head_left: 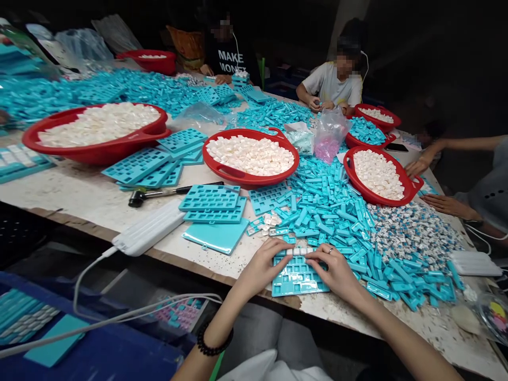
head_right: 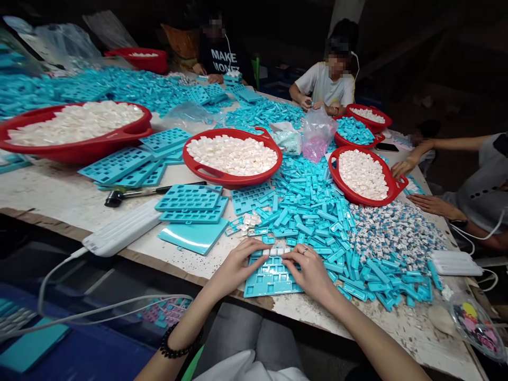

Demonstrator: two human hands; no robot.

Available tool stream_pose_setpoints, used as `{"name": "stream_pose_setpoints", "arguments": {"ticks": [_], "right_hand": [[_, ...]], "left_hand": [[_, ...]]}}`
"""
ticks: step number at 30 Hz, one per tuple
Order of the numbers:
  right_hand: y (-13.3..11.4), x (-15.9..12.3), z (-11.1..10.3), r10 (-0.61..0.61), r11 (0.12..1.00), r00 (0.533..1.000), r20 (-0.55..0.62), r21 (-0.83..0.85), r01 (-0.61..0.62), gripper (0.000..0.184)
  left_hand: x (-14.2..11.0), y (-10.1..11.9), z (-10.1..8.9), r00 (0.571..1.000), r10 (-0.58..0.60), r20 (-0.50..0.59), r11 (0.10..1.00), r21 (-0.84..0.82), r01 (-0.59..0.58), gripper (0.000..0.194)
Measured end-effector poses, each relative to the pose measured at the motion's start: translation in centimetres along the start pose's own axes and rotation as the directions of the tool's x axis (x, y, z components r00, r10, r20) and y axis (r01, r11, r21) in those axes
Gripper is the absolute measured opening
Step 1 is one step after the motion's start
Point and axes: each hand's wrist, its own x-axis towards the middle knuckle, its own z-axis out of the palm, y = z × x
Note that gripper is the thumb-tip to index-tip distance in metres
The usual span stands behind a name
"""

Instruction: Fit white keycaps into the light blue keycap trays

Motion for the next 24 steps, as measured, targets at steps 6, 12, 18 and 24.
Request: {"name": "stream_pose_setpoints", "arguments": {"ticks": [6,12,18,24], "right_hand": [[-0.2,-0.4,-0.2,-0.03,0.982,0.999,0.032,-0.187,0.035,0.022],[0.2,-0.3,-0.4,-0.025,0.991,1.0,0.008,-0.131,0.026,0.016],[0.0,0.2,-1.0,-0.001,0.997,0.999,0.052,-0.078,0.005,0.012],[0.2,0.4,-1.5,-0.033,0.999,0.997,-0.068,-0.028,0.031,0.015]], "left_hand": [[-0.1,0.2,0.1,1.0,0.01,-0.012,1.0,-0.003,-0.01,0.024],[0.5,0.3,-0.9,0.986,0.009,-0.166,0.999,0.05,0.0,0.021],[3.2,-2.2,-3.4,0.935,0.009,-0.354,0.952,0.289,0.1,0.023],[3.9,-2.6,-3.6,0.933,-0.04,-0.357,0.904,0.385,0.186,0.022]]}}
